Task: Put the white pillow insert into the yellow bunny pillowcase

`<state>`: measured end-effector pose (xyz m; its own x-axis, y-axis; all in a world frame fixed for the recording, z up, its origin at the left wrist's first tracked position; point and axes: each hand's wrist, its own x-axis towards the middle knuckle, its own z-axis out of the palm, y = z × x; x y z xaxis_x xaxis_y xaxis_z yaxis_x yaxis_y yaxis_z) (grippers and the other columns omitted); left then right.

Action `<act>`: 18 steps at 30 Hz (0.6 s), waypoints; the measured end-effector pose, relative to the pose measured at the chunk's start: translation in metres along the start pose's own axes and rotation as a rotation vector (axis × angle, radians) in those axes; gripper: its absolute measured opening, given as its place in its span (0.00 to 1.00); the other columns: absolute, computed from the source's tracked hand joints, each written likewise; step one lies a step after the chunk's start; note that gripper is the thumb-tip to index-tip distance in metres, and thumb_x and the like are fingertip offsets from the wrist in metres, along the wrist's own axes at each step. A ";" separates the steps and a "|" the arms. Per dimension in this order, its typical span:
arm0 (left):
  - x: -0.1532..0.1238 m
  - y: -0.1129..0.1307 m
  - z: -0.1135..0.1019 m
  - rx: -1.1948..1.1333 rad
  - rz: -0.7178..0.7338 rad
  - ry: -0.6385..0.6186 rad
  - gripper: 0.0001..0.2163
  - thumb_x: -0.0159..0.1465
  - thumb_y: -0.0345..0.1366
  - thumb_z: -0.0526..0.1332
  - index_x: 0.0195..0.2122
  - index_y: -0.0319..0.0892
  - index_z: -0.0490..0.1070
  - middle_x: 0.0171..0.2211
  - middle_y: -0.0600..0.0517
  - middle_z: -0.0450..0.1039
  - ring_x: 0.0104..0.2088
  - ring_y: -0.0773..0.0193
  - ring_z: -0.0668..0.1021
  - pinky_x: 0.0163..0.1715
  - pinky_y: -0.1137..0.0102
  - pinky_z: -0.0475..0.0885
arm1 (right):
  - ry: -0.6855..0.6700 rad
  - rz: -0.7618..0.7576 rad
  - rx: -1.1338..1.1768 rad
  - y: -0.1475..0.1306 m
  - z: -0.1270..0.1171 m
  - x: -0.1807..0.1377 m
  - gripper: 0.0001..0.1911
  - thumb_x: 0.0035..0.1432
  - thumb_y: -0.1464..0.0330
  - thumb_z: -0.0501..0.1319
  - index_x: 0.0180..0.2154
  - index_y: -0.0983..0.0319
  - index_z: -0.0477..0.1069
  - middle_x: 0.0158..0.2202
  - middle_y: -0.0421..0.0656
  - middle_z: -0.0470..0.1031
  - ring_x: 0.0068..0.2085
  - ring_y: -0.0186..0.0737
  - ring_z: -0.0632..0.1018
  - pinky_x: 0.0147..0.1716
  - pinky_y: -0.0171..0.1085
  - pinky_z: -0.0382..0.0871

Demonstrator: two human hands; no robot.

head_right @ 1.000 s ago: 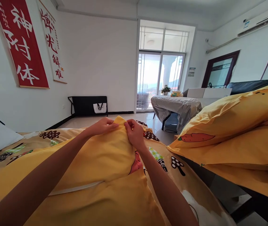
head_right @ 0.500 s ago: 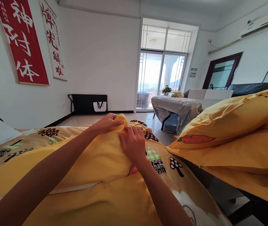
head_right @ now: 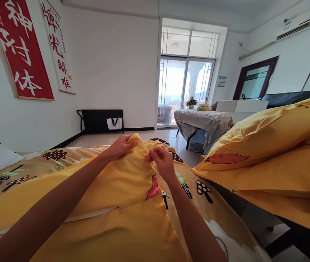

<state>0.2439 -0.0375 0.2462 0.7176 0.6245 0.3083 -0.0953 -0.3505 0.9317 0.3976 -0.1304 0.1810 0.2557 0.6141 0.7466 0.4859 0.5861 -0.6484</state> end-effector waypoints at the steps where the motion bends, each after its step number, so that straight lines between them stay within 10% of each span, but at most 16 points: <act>1: -0.001 0.000 -0.001 0.017 0.012 -0.029 0.12 0.52 0.41 0.65 0.30 0.38 0.67 0.22 0.58 0.65 0.21 0.74 0.66 0.22 0.76 0.61 | 0.061 0.102 0.078 0.003 -0.005 0.008 0.17 0.54 0.52 0.61 0.29 0.59 0.72 0.26 0.41 0.74 0.28 0.37 0.72 0.28 0.36 0.67; 7: -0.001 0.000 0.001 0.218 0.124 -0.096 0.10 0.54 0.40 0.61 0.30 0.37 0.67 0.25 0.56 0.65 0.24 0.72 0.66 0.25 0.75 0.61 | -0.400 0.421 0.437 0.002 -0.004 0.038 0.22 0.45 0.51 0.67 0.35 0.62 0.77 0.32 0.43 0.78 0.32 0.38 0.76 0.31 0.36 0.68; 14: -0.005 -0.011 -0.009 0.348 0.134 0.038 0.18 0.54 0.46 0.63 0.40 0.40 0.66 0.35 0.51 0.71 0.33 0.64 0.73 0.32 0.70 0.67 | -0.123 0.433 0.543 0.000 0.011 0.033 0.18 0.33 0.64 0.74 0.30 0.60 0.74 0.29 0.39 0.78 0.29 0.37 0.75 0.30 0.35 0.69; 18: -0.028 -0.012 -0.008 0.778 0.263 0.334 0.19 0.55 0.49 0.64 0.40 0.41 0.64 0.39 0.47 0.70 0.40 0.56 0.73 0.40 0.62 0.68 | -0.096 0.465 0.668 0.000 0.016 0.035 0.20 0.34 0.63 0.74 0.32 0.60 0.73 0.30 0.39 0.78 0.28 0.37 0.75 0.29 0.36 0.70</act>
<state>0.2195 -0.0449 0.2280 0.4881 0.5853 0.6474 0.3545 -0.8108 0.4658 0.3934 -0.1006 0.2052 0.2207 0.8967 0.3836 -0.2603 0.4332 -0.8629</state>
